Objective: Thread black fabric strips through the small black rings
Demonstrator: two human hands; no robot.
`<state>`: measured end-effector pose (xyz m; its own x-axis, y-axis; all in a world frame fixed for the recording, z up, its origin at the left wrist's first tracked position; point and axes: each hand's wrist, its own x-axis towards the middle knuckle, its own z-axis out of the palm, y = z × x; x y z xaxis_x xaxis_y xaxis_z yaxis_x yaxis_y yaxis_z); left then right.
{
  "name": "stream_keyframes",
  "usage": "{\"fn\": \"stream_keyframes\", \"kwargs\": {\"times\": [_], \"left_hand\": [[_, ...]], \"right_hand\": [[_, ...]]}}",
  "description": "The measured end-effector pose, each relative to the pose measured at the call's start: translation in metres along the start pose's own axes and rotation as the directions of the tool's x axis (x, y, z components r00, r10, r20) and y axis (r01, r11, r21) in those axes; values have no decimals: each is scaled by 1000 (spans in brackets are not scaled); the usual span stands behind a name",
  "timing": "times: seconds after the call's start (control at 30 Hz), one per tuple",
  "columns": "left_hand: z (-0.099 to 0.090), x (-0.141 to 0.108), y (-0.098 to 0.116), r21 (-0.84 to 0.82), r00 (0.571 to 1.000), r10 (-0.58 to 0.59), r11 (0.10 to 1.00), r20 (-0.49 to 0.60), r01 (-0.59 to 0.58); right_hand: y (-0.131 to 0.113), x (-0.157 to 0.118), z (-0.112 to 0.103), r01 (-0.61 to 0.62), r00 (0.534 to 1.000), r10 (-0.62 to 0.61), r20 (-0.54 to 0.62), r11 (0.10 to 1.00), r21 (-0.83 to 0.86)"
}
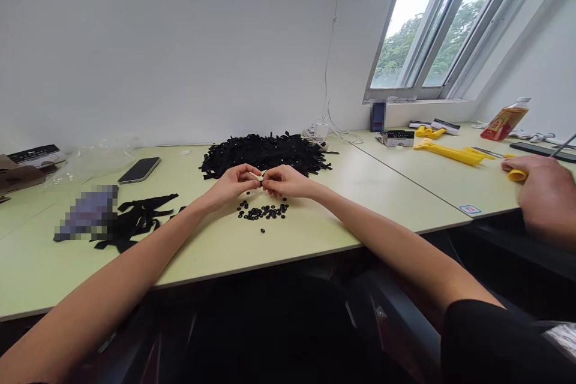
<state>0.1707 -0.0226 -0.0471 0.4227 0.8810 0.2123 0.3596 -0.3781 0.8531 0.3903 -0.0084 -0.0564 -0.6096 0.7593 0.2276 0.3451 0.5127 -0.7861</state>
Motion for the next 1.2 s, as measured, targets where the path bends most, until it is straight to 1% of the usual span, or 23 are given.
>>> {"fn": "stream_keyframes", "kwargs": {"times": [0.1, 0.17, 0.27, 0.33, 0.43, 0.53, 0.63, 0.73, 0.83, 0.93, 1.0, 1.1, 1.2], "left_hand": [[-14, -2, 9, 249, 999, -2, 968, 36, -7], [-29, -5, 12, 379, 995, -25, 925, 100, -15], [-48, -10, 13, 437, 967, -98, 899, 235, -15], [-54, -11, 11, 453, 940, -143, 891, 311, -15], [-53, -11, 9, 457, 917, -169, 889, 362, -16], [-48, -11, 12, 456, 897, -224, 890, 381, 28], [-46, -12, 16, 487, 874, -301, 869, 382, 86], [-46, -13, 17, 511, 872, -319, 854, 370, 96], [-43, -13, 17, 448, 890, -264, 891, 371, 77], [-34, -13, 17, 290, 933, -139, 956, 331, 39], [-27, -13, 16, 221, 959, -54, 975, 280, -10], [-16, -12, 14, 205, 976, 55, 974, 211, -99], [-10, -10, 9, 220, 980, 113, 964, 165, -148]], "right_hand": [[-2, -1, -1, 25, 1000, -26, -11, 997, -74], [-3, -2, -2, 18, 999, -22, -26, 992, -122], [-2, -2, -3, 23, 998, -32, -48, 984, -178], [0, -1, -3, 33, 998, -43, -46, 980, -197], [2, -1, -2, 33, 998, -43, -40, 976, -213], [0, -2, -2, 27, 999, -36, -37, 975, -220], [-2, -4, -3, 23, 999, -31, -27, 972, -235], [-3, -5, -3, 22, 999, -29, -23, 969, -244], [-3, -5, -3, 23, 1000, -27, -13, 970, -243], [-5, -5, -2, 29, 1000, -25, 19, 970, -243], [-6, -6, -1, 52, 998, -41, 51, 972, -231], [-7, -6, 1, 76, 995, -61, 82, 978, -194], [-6, -6, 2, 61, 996, -48, 81, 984, -169]]}}
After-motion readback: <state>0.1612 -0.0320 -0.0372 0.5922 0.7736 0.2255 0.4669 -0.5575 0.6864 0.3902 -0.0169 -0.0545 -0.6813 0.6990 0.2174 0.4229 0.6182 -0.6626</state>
